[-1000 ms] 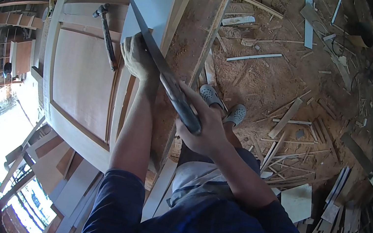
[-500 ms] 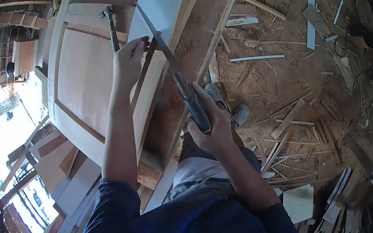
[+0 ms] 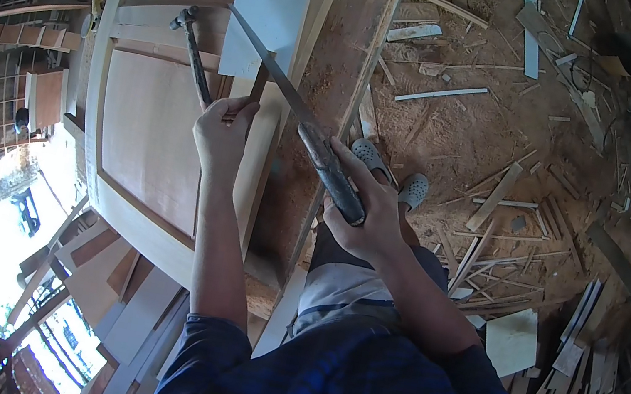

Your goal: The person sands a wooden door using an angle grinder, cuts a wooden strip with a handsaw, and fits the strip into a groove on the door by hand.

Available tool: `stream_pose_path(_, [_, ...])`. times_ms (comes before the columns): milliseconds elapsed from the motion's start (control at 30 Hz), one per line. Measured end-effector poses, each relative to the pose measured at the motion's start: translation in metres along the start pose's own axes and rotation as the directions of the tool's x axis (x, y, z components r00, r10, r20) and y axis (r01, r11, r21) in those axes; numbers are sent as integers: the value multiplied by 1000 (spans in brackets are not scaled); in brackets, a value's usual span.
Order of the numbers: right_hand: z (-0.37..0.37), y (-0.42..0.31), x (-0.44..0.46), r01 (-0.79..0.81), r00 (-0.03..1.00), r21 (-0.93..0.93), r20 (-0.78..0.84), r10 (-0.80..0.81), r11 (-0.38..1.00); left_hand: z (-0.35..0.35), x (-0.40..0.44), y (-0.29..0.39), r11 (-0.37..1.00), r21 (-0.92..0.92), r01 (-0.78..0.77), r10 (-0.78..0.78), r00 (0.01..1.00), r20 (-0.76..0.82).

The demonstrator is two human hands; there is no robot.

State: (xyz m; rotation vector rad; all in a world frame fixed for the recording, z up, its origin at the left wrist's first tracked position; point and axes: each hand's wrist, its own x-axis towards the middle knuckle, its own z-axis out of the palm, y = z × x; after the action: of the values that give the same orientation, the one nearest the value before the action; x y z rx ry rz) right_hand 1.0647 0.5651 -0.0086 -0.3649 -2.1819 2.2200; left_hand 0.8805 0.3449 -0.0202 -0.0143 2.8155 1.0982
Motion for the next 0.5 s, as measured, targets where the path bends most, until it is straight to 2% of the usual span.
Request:
stream_pose_path(67, [0, 1, -1, -9, 1000, 10, 1, 9, 1000, -1, -2, 11, 993, -49, 111, -112, 994, -9])
stream_pose_path(133, [2, 3, -1, -35, 999, 40, 11, 34, 999, -2, -1, 13, 991, -44, 126, -126, 992, -1])
stream_pose_path(233, [1, -1, -1, 28, 1000, -58, -9, -29, 998, -4, 2, 9, 991, -39, 124, -123, 992, 25])
stream_pose_path(267, [1, -1, -1, 26, 1000, -58, -9, -27, 998, -3, 4, 8, 992, -39, 119, -118, 992, 35])
stream_pose_path(367, [4, 2, -2, 34, 999, -44, -21, -35, 998, 3, 7, 21, 994, 100, -45, 47, 999, -14])
stream_pose_path(500, [7, 9, -4, 26, 999, -18, -24, -26, 999, 9, 31, 25, 996, 47, -76, 74, 996, 40])
